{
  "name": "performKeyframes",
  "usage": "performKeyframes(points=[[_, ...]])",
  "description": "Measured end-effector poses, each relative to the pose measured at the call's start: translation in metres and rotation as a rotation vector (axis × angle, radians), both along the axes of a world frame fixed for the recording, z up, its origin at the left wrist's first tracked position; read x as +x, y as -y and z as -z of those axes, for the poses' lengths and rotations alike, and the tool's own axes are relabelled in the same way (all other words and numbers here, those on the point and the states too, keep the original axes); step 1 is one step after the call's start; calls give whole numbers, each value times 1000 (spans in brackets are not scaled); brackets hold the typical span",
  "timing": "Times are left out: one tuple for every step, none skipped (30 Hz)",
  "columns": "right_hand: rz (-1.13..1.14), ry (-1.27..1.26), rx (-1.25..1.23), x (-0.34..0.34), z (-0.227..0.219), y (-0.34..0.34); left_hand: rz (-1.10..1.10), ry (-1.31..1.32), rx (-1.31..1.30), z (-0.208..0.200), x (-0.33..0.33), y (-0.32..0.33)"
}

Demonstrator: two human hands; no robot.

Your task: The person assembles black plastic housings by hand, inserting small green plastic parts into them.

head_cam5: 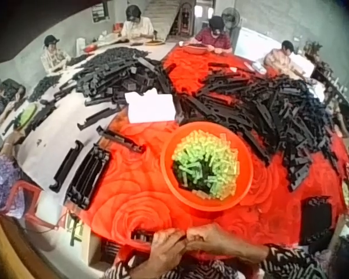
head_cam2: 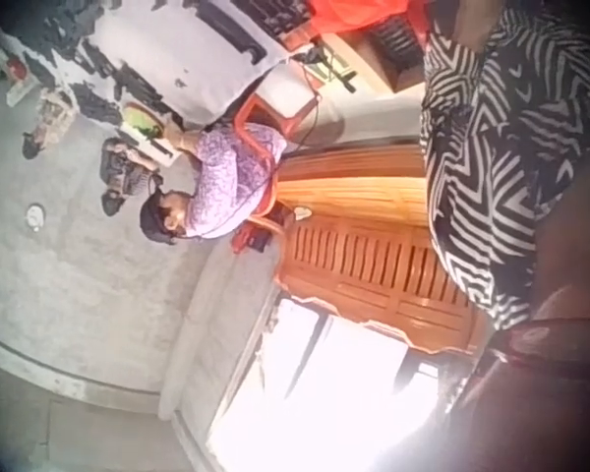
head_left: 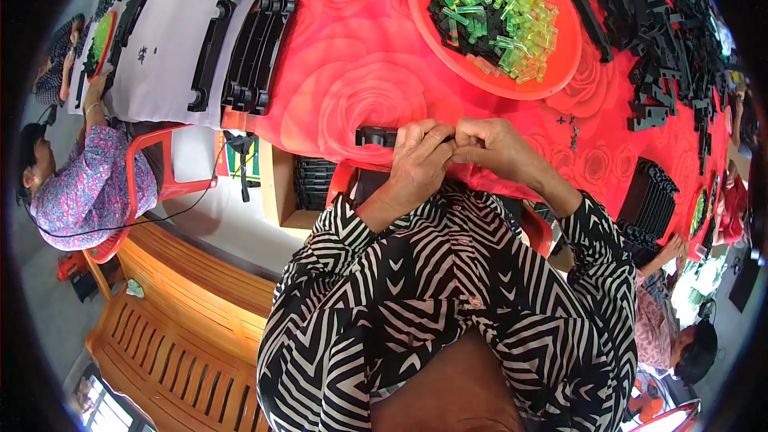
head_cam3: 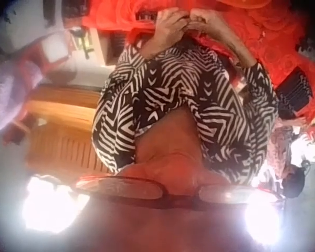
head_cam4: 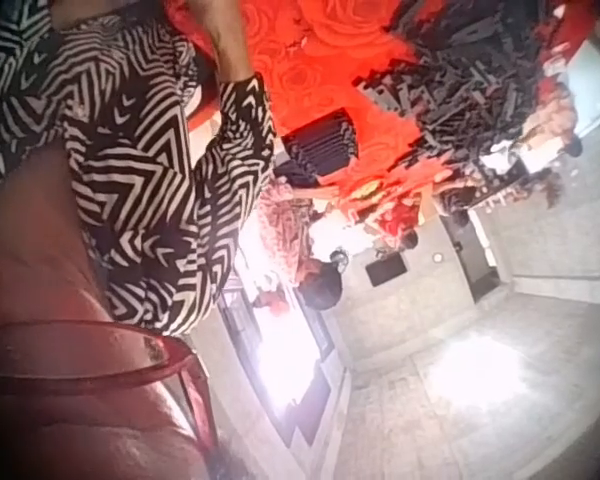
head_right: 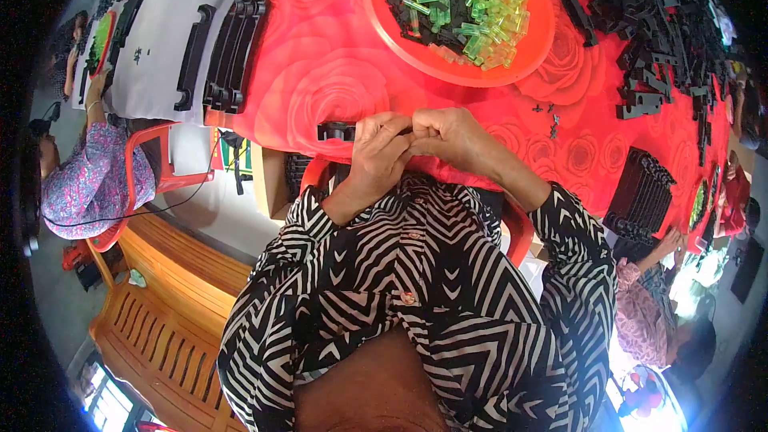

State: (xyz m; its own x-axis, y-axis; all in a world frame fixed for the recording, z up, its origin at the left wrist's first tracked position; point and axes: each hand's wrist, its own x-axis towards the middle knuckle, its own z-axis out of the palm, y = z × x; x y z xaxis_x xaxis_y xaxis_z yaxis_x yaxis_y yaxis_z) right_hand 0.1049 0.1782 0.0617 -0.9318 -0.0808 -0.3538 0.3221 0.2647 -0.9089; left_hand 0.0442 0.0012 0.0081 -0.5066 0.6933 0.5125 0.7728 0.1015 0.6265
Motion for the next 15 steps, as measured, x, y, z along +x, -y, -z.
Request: performKeyframes(points=[[-20, 7, 23, 1, 1, 0, 8, 8, 7, 2, 1, 0], [-17, 15, 24, 0, 2, 1, 11, 16, 8, 4, 1, -1], [-9, -35, 100, -2, 4, 4, -1, 8, -9, 6, -1, -2], [-1, -84, 175, -3, 5, 6, -14, 1, -27, 7, -1, -3], [-2, -80, 175, -2, 5, 6, -14, 5, -28, 8, -1, -2], [-4, -132, 179, 0, 5, 6, -7, -5, -12, 6, -1, -2], [-7, -186, 183, 1, 5, 6, -1, -16, 2, 5, -1, -1], [-11, -184, 178, -1, 2, 5, -6, -14, -2, 5, -1, -1], [-31, -110, 163, -5, -3, 3, -14, -14, -1, 5, -2, -2], [-51, -36, 147, -8, -5, 1, -24, -16, -1, 6, -2, -2], [-56, -39, 144, -7, -4, 2, -30, -19, -5, 6, -2, 0], [-46, -59, 154, -5, -4, 3, -15, 0, -4, 5, -2, 1], [-37, -79, 164, -3, -4, 5, -2, 18, -4, 2, -2, 2], [-45, -90, 156, -2, -3, 5, -11, 7, -10, -1, -3, 3], [-19, -171, 205, 0, -2, 5, 16, 37, 9, -7, -7, 3]])
